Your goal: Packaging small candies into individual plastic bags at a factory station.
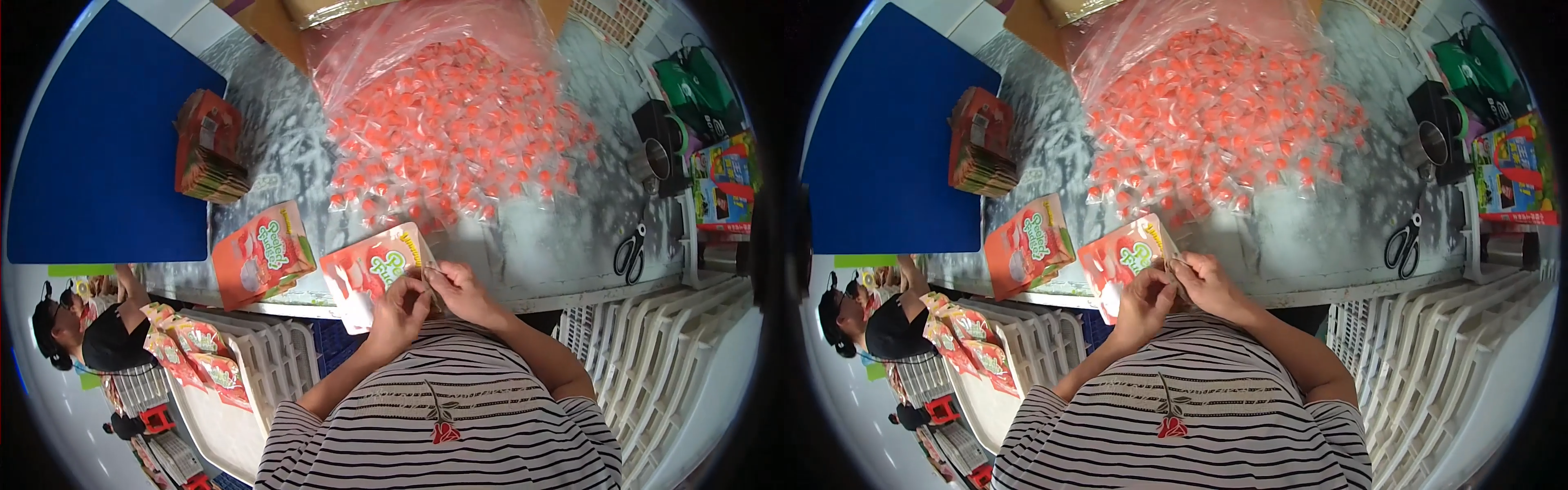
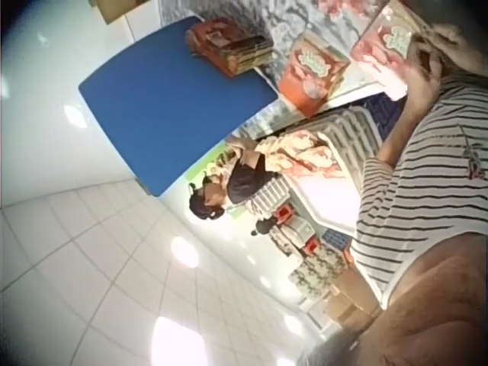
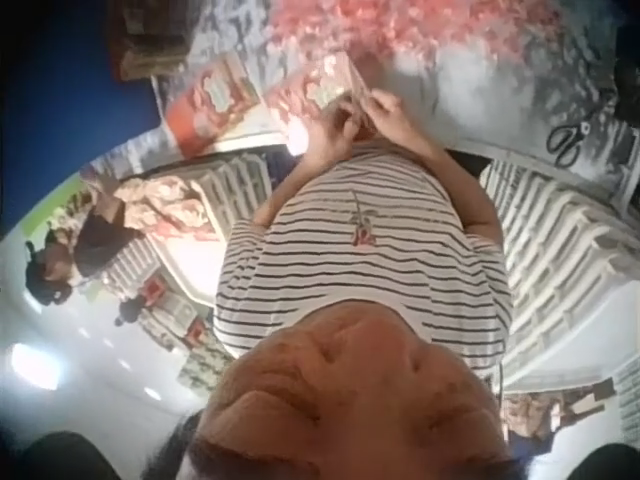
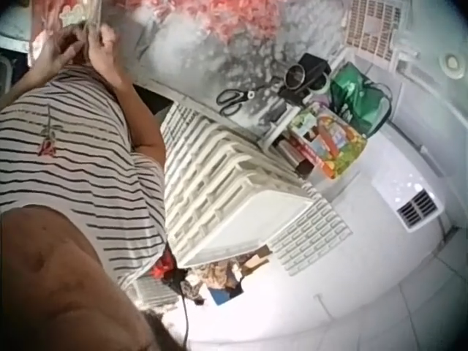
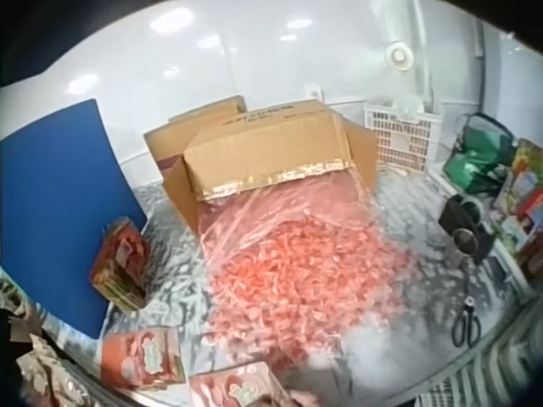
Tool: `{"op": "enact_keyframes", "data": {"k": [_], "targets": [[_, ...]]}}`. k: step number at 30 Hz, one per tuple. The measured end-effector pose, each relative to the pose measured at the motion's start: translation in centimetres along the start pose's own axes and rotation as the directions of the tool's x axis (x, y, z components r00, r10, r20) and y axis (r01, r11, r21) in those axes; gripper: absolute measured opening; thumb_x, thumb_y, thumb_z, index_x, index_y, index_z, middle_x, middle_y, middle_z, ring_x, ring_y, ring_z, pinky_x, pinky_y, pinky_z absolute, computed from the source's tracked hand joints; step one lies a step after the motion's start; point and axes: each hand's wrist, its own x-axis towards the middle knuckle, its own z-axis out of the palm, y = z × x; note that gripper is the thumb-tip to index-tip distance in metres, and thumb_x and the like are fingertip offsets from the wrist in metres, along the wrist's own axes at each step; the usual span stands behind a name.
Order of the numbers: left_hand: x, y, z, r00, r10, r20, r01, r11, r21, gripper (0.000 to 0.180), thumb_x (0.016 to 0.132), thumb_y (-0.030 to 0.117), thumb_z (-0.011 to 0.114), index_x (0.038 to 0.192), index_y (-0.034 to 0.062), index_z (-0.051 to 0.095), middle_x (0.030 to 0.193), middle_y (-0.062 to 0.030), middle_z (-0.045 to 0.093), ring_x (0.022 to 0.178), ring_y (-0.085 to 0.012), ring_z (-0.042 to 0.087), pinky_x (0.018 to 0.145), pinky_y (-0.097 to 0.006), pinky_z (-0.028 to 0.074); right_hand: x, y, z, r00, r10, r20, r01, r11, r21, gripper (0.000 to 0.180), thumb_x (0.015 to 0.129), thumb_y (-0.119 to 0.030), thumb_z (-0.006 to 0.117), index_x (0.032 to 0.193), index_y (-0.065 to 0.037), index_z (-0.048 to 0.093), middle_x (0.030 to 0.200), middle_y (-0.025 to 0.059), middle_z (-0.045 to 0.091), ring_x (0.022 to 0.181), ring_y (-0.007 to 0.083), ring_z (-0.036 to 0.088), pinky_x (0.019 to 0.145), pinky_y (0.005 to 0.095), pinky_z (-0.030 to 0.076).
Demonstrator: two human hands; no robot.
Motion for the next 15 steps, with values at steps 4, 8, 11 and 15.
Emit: {"op": "enact_keyframes", "data": {"k": [4,8,11,15], "targets": [[0.6,3.2,-1.1,0.875,0.399,0.273,-0.477,0.617,0.626,0.032,0.081,-0.002,0.061,0.112,-0.0025,0.055,0.123,-0.0219,0.05,0.098,-0.0342,0.059,0.08,-0.041,0.054,-0.1,1.5,0.2,0.988,-0.152,-0.015,0.145,0.965,-0.22,0.014,0.091,-0.006,0.052,0.096,0.002,0.062,0.071,0.0148,0.064,0.063,0.023,0.063,0.057,0.0356,0.05],[1.4,4.5,-3.5,0.688,0.38,0.619,-0.704,0.141,0.696,0.043,0.073,0.01,0.061,0.113,-0.006,0.059,0.134,-0.022,0.044,0.1,-0.0322,0.057,0.078,-0.039,0.055,-0.2,0.3,0.6,0.98,-0.198,0.005,0.19,0.934,-0.303,0.014,0.082,-0.001,0.053,0.092,0.004,0.061,0.076,0.025,0.063,0.069,0.0411,0.064,0.059,0.0426,0.05],[1.6,5.5,-4.4,0.633,0.346,0.693,-0.727,-0.043,0.685,0.037,0.073,0.013,0.061,0.104,-0.0062,0.063,0.131,-0.0205,0.046,0.097,-0.0299,0.057,0.076,-0.035,0.055,-0.4,-0.6,0.6,0.982,-0.184,0.031,0.184,0.926,-0.331,0.014,0.083,-0.002,0.053,0.091,0.005,0.061,0.076,0.0257,0.063,0.07,0.0417,0.064,0.061,0.0438,0.05],[1.6,6.7,-4.5,0.45,0.256,0.856,-0.842,-0.199,0.502,0.044,0.067,0.016,0.063,0.106,-0.0029,0.061,0.112,-0.0158,0.051,0.089,-0.0234,0.058,0.069,-0.033,0.053,-0.1,-1.5,0.7,1.0,-0.003,-0.003,0.001,0.951,-0.309,0.015,0.084,-0.008,0.055,0.088,0.004,0.062,0.076,0.0266,0.062,0.073,0.0431,0.063,0.064,0.0463,0.05]]}}
